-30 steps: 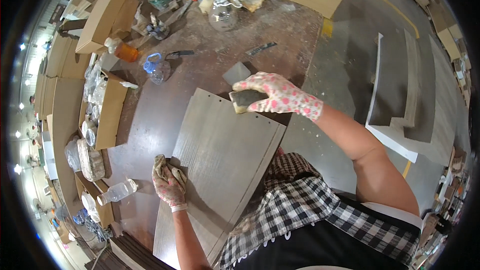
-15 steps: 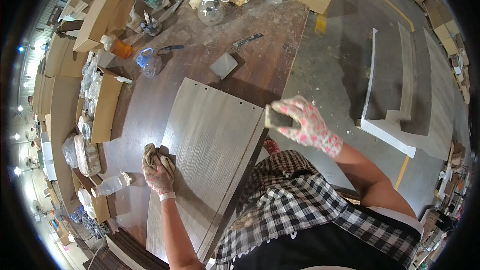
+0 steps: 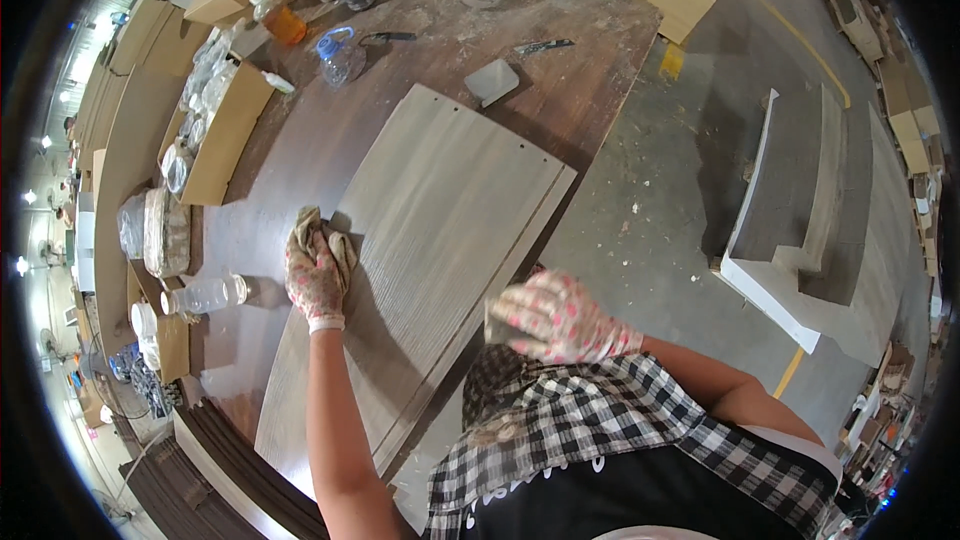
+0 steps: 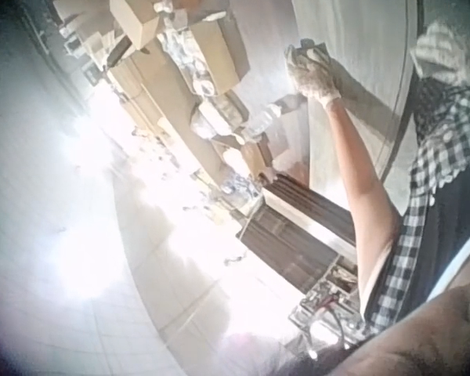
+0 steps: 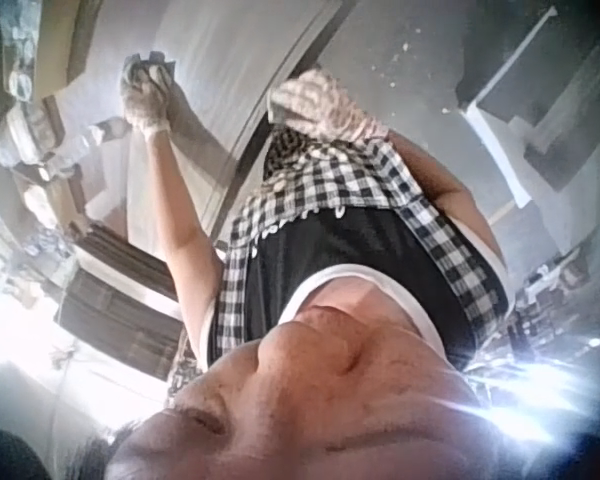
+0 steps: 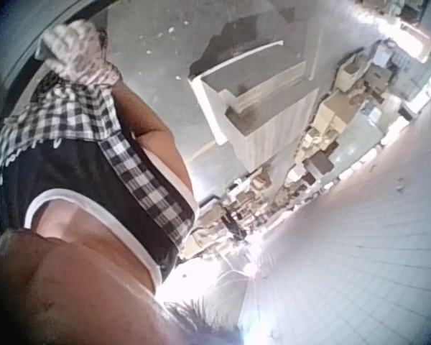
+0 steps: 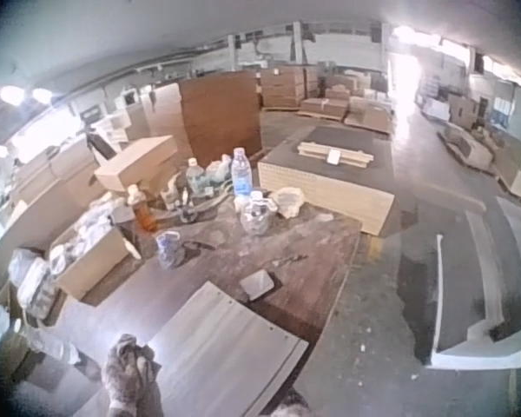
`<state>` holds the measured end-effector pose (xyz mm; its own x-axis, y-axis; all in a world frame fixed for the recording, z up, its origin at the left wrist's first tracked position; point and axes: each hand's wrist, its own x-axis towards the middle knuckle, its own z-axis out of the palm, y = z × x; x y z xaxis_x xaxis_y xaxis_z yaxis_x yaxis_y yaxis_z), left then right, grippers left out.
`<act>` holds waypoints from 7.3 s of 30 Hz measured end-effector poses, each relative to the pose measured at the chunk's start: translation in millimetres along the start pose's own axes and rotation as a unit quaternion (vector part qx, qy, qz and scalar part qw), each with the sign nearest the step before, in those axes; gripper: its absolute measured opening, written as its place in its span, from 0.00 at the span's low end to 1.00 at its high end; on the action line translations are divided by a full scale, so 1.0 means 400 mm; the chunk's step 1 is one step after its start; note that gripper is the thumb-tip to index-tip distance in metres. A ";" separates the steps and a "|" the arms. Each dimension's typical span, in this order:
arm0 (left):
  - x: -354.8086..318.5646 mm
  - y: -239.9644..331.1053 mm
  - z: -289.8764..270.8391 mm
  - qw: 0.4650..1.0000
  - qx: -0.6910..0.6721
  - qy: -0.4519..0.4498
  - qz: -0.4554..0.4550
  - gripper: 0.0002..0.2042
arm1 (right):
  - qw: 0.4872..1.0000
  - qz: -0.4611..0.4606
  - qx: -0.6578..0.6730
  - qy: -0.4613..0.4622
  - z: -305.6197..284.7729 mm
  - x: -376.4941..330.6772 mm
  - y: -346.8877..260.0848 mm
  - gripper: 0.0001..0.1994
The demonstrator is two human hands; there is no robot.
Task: The person sands and wipes a wooden board using a sanding block and a cloth.
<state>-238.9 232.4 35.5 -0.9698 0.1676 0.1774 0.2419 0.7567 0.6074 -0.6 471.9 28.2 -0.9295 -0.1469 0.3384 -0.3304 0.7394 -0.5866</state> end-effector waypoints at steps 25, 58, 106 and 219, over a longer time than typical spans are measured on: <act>-0.479 -0.707 -0.536 0.995 0.046 0.084 0.028 0.18 | 0.980 0.026 -0.152 0.129 0.332 0.025 -0.374 0.18; -0.481 -0.898 -0.623 0.992 -0.074 -0.084 -0.050 0.25 | 0.888 -0.288 -0.006 -0.358 0.842 0.157 -0.902 0.23; -0.499 -0.896 -0.636 0.961 -0.255 -0.103 0.013 0.21 | 0.946 0.139 -0.292 0.022 0.234 0.124 -0.262 0.22; -0.853 0.066 -0.433 0.963 -0.131 0.215 -0.095 0.24 | 0.742 -0.544 0.027 -0.390 0.398 0.469 -0.696 0.19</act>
<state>104.0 85.8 124.8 -0.9078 -0.2783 0.3138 0.1160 0.5524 0.8255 -109.2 133.9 137.6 0.0882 -0.9893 0.1159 -0.9420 -0.1207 -0.3132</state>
